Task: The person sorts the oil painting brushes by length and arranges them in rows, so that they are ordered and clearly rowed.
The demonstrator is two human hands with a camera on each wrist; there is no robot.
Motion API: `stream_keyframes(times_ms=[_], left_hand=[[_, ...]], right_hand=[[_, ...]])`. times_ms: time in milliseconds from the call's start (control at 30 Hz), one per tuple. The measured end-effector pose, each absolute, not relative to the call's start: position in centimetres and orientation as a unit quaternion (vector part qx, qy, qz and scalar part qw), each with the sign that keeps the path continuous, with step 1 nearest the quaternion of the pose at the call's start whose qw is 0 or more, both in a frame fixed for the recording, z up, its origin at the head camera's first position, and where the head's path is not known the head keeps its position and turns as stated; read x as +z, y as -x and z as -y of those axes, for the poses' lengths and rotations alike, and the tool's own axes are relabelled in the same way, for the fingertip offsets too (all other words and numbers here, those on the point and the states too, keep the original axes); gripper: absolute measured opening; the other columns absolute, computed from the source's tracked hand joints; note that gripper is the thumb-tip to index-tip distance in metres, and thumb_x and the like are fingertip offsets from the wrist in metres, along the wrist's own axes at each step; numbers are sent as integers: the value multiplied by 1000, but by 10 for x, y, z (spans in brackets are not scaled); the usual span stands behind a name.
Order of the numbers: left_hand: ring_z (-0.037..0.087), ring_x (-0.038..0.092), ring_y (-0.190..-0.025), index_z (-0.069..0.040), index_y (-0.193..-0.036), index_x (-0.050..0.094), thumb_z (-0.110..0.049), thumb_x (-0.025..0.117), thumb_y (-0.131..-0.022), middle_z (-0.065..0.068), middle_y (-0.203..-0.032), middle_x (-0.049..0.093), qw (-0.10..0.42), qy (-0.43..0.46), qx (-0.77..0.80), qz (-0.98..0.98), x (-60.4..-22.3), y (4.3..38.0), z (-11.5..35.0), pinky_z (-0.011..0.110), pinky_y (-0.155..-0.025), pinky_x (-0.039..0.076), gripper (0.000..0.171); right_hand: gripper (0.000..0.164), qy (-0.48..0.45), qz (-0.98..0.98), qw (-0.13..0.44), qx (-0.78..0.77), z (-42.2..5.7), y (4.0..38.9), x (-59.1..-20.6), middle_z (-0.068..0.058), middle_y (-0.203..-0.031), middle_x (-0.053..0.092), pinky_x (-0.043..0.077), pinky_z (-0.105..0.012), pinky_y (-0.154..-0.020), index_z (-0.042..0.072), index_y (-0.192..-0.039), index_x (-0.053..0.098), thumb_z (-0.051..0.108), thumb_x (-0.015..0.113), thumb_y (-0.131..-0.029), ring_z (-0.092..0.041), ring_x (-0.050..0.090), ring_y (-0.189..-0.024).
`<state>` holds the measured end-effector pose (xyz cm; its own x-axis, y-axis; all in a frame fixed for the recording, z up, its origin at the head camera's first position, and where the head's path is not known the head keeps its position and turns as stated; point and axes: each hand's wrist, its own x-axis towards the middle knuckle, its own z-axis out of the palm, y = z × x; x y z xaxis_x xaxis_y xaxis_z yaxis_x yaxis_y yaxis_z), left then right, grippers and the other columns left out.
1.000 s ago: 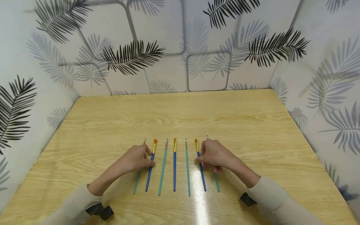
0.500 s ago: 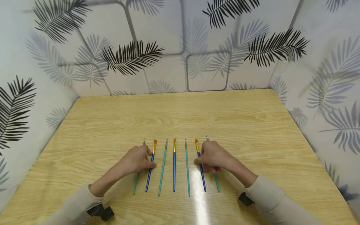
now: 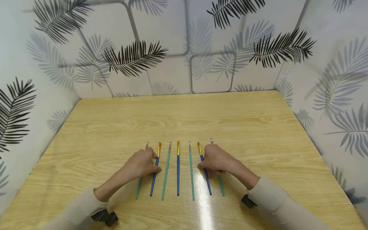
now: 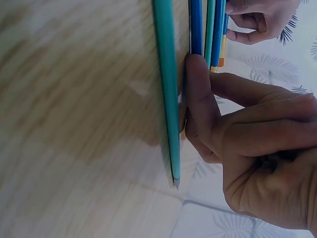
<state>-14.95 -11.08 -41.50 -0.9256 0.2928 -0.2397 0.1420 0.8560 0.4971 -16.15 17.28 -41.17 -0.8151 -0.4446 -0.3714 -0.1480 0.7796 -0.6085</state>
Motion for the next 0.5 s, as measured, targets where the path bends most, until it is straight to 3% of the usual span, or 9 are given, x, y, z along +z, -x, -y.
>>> stream_keyframes(times_ms=[100,267,500], left_hand=[[8,41,-43,0,-85,62,-16,82,-81,-1,-55,49,155,-110,247,-950,-414,149,110,18,-39,29,26],[10,49,-46,10,-108,64,-14,81,-81,3,-66,56,151,-109,248,-951,-415,148,110,19,-40,36,39],[11,52,-48,10,-107,63,-12,78,-83,6,-70,58,149,-114,241,-952,-415,149,112,19,-41,37,36]], right_hand=[[37,152,-910,259,-288,-171,161,-411,-5,-47,64,27,-17,-31,7,-58,65,21,70,-92,-4,36,-27],[38,148,-912,255,-287,-170,158,-411,-4,-46,63,27,-18,-31,7,-58,65,19,69,-93,-5,37,-27],[34,168,-905,251,-299,-168,158,-412,-3,-47,63,26,-16,-31,5,-61,63,11,63,-94,-3,36,-28]])
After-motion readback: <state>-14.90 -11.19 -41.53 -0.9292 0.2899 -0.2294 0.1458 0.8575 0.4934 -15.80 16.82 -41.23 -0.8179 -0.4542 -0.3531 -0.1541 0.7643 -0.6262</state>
